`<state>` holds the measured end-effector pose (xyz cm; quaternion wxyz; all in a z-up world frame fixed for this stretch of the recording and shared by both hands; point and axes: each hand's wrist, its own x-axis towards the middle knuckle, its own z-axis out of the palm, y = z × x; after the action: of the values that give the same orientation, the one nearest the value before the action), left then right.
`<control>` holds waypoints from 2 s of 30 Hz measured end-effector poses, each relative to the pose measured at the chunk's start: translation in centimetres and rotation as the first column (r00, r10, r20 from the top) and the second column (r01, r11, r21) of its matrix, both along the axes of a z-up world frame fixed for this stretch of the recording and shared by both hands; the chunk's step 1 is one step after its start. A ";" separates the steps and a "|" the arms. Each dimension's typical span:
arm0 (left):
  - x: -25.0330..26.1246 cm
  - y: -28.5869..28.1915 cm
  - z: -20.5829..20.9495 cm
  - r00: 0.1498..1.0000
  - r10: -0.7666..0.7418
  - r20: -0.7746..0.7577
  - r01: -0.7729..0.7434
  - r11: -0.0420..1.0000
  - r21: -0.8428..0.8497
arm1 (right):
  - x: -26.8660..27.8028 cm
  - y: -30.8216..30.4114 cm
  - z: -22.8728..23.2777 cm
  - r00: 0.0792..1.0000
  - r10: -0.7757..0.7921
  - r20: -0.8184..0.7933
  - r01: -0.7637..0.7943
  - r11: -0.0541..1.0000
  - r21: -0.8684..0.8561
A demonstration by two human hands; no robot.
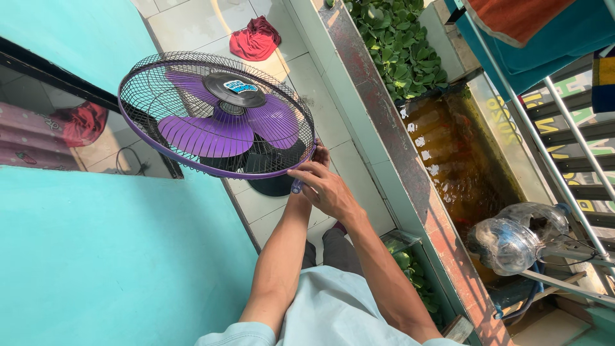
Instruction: The person assembles a purple standing fan on a tiled balcony. They remove the front grille, attach the fan blades to the motor hub, and then reattach the front grille, securing it with a screwdriver.
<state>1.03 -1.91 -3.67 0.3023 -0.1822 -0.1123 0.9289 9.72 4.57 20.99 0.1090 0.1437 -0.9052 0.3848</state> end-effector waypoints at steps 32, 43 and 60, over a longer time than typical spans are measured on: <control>-1.0 0.1 -3.7 0.997 -0.076 -0.010 0.077 0.969 0.235 | -0.8 1.0 0.2 0.998 0.043 0.050 -0.046 0.997 0.056; -1.2 0.9 -3.2 0.975 0.029 -0.218 -0.003 0.993 0.117 | -1.3 0.5 0.6 0.991 -0.011 0.135 0.014 1.000 -0.017; -1.5 0.3 -2.7 0.991 0.006 -0.135 0.009 0.994 0.110 | -1.1 0.7 2.1 0.993 0.078 0.091 -0.073 0.996 -0.053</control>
<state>-0.51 -1.58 -6.35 0.3195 -0.1018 -0.1427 0.9312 8.59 5.26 23.12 0.0557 0.1569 -0.8933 0.4174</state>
